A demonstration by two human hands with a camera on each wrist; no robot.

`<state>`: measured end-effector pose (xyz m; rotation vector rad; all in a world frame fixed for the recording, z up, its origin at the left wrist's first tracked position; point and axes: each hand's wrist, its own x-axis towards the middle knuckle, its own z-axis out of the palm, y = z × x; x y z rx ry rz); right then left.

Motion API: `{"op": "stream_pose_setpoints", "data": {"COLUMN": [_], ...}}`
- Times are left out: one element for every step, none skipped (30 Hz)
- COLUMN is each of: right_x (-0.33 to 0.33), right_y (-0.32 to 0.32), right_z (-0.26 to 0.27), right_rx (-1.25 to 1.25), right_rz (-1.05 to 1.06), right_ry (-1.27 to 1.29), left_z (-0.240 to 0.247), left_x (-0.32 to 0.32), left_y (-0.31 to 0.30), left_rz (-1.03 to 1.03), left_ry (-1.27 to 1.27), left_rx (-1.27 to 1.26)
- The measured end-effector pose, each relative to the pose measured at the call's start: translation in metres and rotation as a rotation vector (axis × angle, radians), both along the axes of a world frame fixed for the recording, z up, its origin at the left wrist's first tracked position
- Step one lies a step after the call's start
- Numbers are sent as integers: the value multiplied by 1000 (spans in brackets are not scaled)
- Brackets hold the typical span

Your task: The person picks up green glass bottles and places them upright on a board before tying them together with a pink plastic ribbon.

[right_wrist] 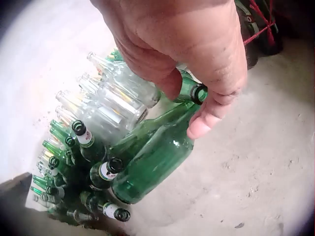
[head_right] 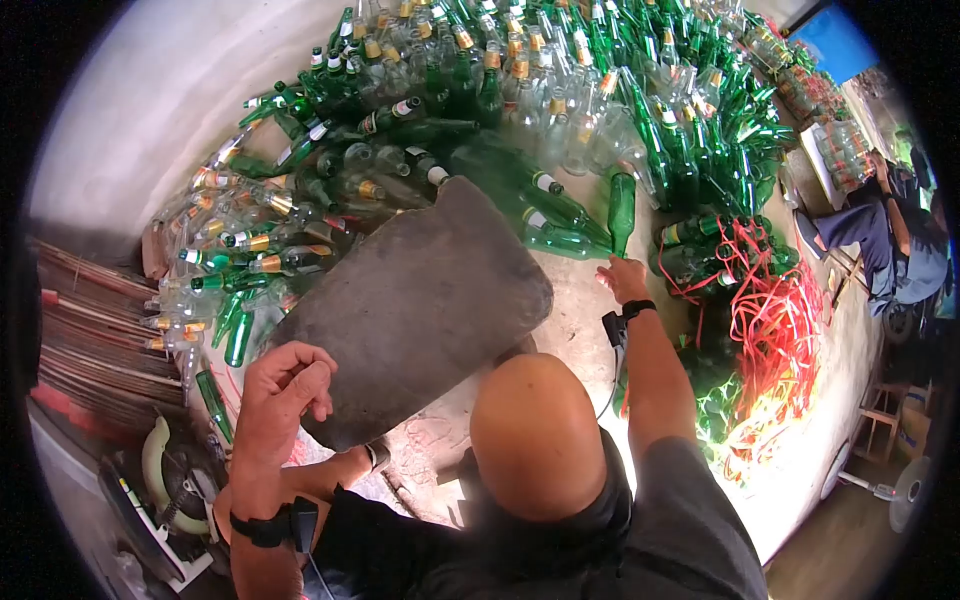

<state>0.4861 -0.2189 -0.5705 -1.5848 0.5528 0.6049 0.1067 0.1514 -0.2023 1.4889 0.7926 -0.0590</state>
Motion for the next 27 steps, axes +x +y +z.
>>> {"op": "stream_pose_setpoints", "data": {"right_x": [5,10,11,14,16,18,21,24,27,29,32,33,34,36,40,42,40,36,32,28,24,19,13,6,-2,-10,-20], "right_y": [-5,-10,-10,-9,-8,-8,-9,-9,-8,-6,-4,-3,-3,-2,-3,-5,-10,-10,-10,-12,-14,-17,-22,-28,-33,-39,-42], "right_z": [-12,-24,-23,-21,-20,-18,-15,-13,-8,-3,2,7,14,20,25,29,32,44,57,65,74,83,93,101,110,120,138], "right_rx": [66,131,131,156,179,178,150,123,53,53,24,-6,-4,-4,17,36,172,171,207,243,267,271,275,278,296,295,242], "right_rz": [-43,-86,-81,-124,-167,-163,-133,-104,-49,-45,-18,8,19,22,-18,-59,-92,-89,-140,-192,-177,-169,-128,-88,-63,-52,15], "right_ry": [11,24,25,41,58,62,21,-20,3,3,-6,-15,-50,-50,-50,-49,-69,-69,-54,-40,-35,-38,-36,-33,-69,-69,-100], "left_z": [0,1,1,1,1,1,0,0,0,-1,0,0,1,2,3,4,4,4,5,6,7,8,9,10,10,11,11], "left_x": [1,1,2,3,4,4,4,4,4,4,5,5,5,6,6,6,6,5,5,5,4,3,3,3,3,2,2], "left_y": [-1,-2,-2,-3,-3,-3,-3,-4,-4,-4,-4,-5,-5,-6,-6,-7,-7,-8,-8,-8,-8,-9,-9,-10,-10,-9,-8], "left_rz": [-4,3,-11,-26,-20,-27,-34,-32,-32,-31,-27,-31,-35,-31,-36,-41,-38,-47,-56,-53,-50,-44,-35,-33,-30,-20,-3], "left_ry": [0,1,-5,-11,-8,-6,-2,3,-2,-9,-9,-12,-14,-14,-12,-9,-8,-30,-53,-55,-70,-85,-88,-105,-121,-122,-145], "left_rx": [-15,-14,0,14,14,27,38,36,28,21,21,29,38,38,52,64,62,64,66,67,59,51,54,74,93,92,95]}}
